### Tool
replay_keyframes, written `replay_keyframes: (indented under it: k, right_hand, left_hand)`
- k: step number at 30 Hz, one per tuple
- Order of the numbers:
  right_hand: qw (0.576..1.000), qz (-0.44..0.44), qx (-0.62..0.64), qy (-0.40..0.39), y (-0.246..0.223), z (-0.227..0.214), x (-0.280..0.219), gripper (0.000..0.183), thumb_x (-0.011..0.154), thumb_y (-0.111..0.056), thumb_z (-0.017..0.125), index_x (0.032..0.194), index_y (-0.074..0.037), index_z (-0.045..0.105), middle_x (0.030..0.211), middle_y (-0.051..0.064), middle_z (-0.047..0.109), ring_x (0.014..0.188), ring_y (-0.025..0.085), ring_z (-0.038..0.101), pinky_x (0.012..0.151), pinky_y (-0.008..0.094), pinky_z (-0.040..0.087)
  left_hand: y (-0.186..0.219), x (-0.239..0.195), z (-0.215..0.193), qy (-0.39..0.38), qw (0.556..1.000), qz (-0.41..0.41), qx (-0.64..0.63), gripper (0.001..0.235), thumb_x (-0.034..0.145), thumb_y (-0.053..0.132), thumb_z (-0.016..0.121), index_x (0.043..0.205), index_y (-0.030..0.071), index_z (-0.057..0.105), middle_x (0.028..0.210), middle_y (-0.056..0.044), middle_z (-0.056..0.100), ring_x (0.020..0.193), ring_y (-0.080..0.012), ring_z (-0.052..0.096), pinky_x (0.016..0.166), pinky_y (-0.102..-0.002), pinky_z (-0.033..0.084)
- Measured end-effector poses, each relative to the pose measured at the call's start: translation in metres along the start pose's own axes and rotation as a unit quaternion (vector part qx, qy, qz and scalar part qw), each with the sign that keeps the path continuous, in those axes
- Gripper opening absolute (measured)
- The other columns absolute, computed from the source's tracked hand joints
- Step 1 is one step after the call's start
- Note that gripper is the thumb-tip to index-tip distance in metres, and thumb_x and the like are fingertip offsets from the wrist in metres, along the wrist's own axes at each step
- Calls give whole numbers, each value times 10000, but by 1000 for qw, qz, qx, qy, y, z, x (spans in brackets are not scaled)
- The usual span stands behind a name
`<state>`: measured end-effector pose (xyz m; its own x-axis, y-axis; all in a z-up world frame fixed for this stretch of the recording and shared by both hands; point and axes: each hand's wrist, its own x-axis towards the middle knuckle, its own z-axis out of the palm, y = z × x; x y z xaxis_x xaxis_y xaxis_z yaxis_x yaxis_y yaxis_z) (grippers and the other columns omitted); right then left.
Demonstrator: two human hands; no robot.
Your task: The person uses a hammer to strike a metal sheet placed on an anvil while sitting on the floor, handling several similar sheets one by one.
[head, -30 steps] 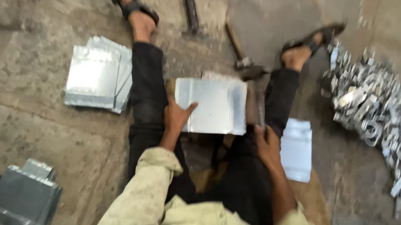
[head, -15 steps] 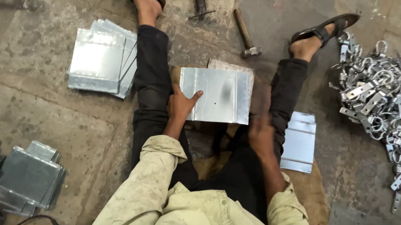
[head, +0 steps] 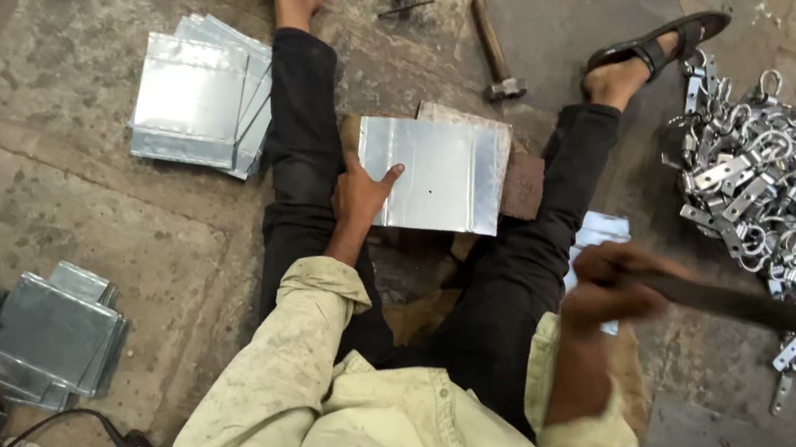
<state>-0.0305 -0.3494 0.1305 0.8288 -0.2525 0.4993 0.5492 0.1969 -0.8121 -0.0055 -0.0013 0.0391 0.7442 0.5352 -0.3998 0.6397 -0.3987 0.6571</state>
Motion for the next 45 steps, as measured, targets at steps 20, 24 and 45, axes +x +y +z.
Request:
replay_keyframes:
  k: [20,24,45]
  right_hand:
    - [984,-76,-153,-50,-25,24,-12,318,1172,-386,373,1168,-107,524,825,70,552,594,150,457,549,291,392]
    - [833,136,-486,-226,45,6,-71,338,1101,-305,517,1162,22,575,772,194,601,628,171,454,612,407,407]
    - [816,267,-463,-221,26,24,-80,273,1085,-290,572,1071,-19,595,631,35,555,654,57,483,520,353,420]
  left_hand:
    - [-12,17,17,35,999,4,16,959,744,698,790,1280,-33,477,1025,-296,708,961,-471,709,772,-551,572]
    - [-13,17,17,32,999,11,7,917,769,699,783,1250,-33,513,1007,-288,724,959,-469,719,788,-543,578]
    - [-12,23,23,49,998,11,38,900,808,748,746,1221,-30,559,1003,-307,714,951,-489,706,798,-552,569]
